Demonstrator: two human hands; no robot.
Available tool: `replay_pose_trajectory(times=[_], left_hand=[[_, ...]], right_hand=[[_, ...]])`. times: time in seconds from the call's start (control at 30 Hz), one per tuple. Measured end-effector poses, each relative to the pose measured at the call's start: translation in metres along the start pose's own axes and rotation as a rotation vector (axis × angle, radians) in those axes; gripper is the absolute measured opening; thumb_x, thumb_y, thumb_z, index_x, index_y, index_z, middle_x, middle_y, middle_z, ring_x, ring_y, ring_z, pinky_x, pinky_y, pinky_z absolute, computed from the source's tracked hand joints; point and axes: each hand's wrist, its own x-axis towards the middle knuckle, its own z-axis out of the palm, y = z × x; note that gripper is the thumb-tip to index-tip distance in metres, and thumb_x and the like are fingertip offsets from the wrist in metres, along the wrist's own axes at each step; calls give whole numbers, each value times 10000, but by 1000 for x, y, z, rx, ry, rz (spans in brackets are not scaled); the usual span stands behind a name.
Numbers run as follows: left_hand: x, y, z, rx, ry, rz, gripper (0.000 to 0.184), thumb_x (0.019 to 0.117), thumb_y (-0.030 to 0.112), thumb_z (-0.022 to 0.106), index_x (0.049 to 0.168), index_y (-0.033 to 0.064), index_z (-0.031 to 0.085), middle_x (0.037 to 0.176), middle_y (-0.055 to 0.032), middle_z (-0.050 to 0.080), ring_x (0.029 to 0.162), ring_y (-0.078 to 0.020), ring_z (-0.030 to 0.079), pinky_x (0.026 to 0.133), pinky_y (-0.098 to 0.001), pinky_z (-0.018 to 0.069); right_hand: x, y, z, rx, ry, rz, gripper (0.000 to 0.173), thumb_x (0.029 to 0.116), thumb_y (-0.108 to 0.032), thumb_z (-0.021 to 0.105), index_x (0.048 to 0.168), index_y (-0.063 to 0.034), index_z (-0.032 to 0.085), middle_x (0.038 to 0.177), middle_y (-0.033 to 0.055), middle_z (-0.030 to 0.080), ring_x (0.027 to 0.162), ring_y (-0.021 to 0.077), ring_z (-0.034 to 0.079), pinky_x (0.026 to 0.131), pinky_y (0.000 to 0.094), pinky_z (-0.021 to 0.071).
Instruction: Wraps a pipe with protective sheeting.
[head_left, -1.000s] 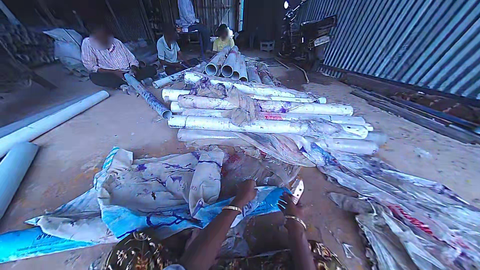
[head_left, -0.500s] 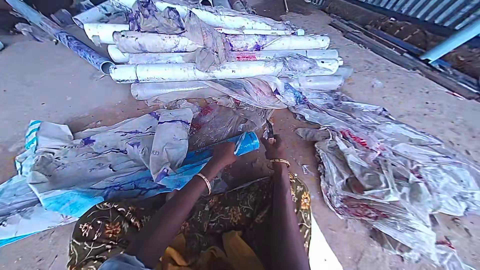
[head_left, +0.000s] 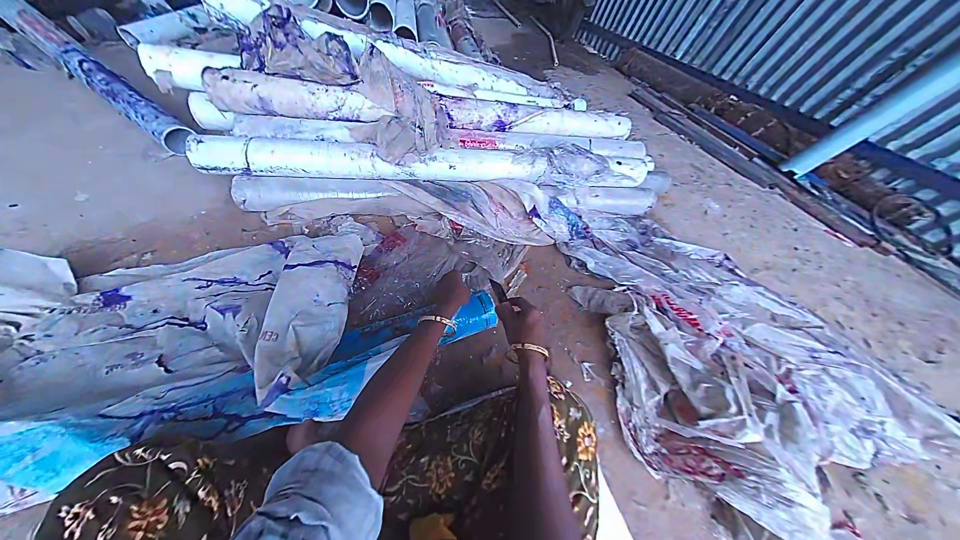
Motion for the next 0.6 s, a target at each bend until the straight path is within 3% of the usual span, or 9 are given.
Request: replay_pose_trajectory(times=[0.1, 0.23, 0.37, 0.6], left_hand=[[10, -5, 0, 78, -32, 120, 339, 1046, 102, 516, 1285, -135, 555, 1356, -321, 563, 1314, -417, 542, 1093, -554, 421], [14, -13, 4, 143, -17, 257, 304, 1060, 82, 478, 1239, -133, 598, 1314, -314, 592, 1290, -421, 554, 1100, -539, 413], [9, -19, 11, 64, 25, 248, 295, 1068, 93, 471, 1210, -127, 606, 1246, -302, 621, 1227, -403, 587, 1072, -522, 427], [-7, -17, 21, 46, 126, 222, 322, 1079, 103, 452, 1264, -119, 594, 1278, -289, 625, 1266, -376, 583, 1110, -469, 413]], right_hand=[[6, -9, 1, -98, -44, 48, 347, 1049, -255, 582, 1330, -62, 643, 1217, 216, 691, 1119, 372, 661, 968, 563, 472], [9, -18, 5, -150, -123, 81, 338, 1060, -295, 556, 1257, -41, 663, 1227, 211, 680, 1142, 359, 651, 962, 557, 474], [13, -22, 17, -195, -175, 120, 335, 1052, -243, 556, 1262, -2, 657, 1314, 233, 638, 1252, 371, 599, 1026, 558, 449], [17, -25, 38, -143, -125, 145, 369, 1073, -289, 512, 1231, 7, 667, 1292, 221, 657, 1231, 351, 621, 1021, 527, 463]])
